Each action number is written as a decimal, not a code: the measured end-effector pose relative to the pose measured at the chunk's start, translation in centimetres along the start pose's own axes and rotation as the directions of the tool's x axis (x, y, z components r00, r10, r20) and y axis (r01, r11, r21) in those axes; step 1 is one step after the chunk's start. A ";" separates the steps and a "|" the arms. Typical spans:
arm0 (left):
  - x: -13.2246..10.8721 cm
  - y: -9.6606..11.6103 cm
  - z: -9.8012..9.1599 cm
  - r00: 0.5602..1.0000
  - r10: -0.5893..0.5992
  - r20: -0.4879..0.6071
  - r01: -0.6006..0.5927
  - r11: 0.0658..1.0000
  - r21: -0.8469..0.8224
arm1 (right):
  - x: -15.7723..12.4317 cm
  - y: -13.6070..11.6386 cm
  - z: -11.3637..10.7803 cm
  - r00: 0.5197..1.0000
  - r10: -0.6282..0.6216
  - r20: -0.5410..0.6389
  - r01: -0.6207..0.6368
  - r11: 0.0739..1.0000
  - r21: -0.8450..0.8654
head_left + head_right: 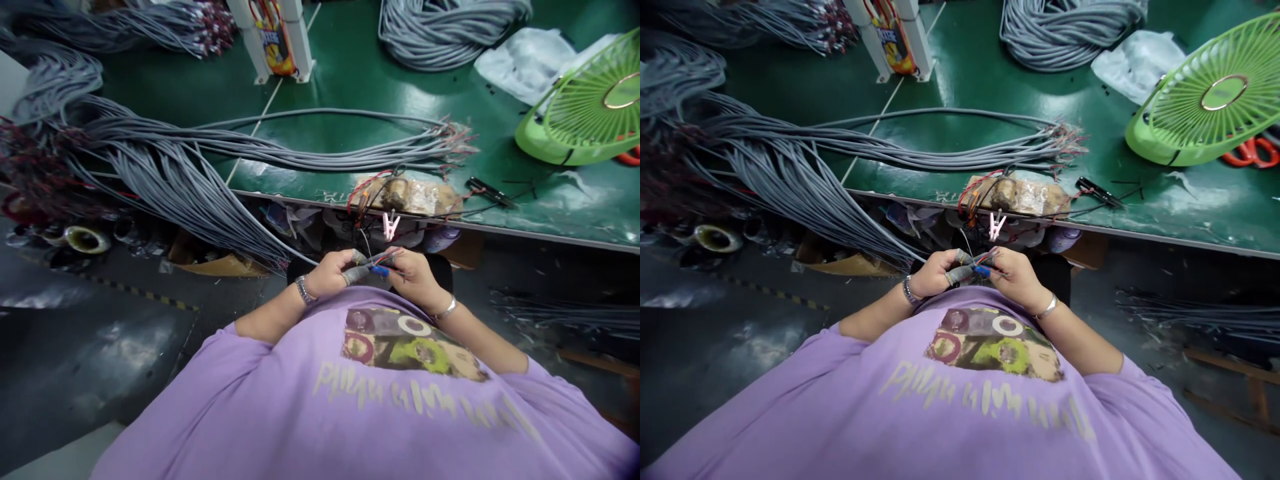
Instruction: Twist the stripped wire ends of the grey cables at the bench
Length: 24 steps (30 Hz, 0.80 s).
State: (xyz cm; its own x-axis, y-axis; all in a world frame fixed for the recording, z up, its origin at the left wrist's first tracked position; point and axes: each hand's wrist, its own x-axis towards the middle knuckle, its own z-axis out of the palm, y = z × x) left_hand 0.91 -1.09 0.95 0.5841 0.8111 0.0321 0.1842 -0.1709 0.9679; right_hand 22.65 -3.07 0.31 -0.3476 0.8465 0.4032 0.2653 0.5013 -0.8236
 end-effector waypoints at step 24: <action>2.1 -0.7 -0.7 0.863 0.498 -0.088 -0.324 0.678 0.660 | 1.2 4.3 -0.2 0.732 0.663 0.156 -0.522 0.400 0.753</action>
State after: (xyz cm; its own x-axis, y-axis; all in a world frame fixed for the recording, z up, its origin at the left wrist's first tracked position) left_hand 1.48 1.07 0.51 0.5258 0.6638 0.5318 0.4572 -0.7478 0.4814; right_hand 23.49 0.15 -2.64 -0.2188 0.9243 -0.3128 -0.3897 -0.3767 -0.8404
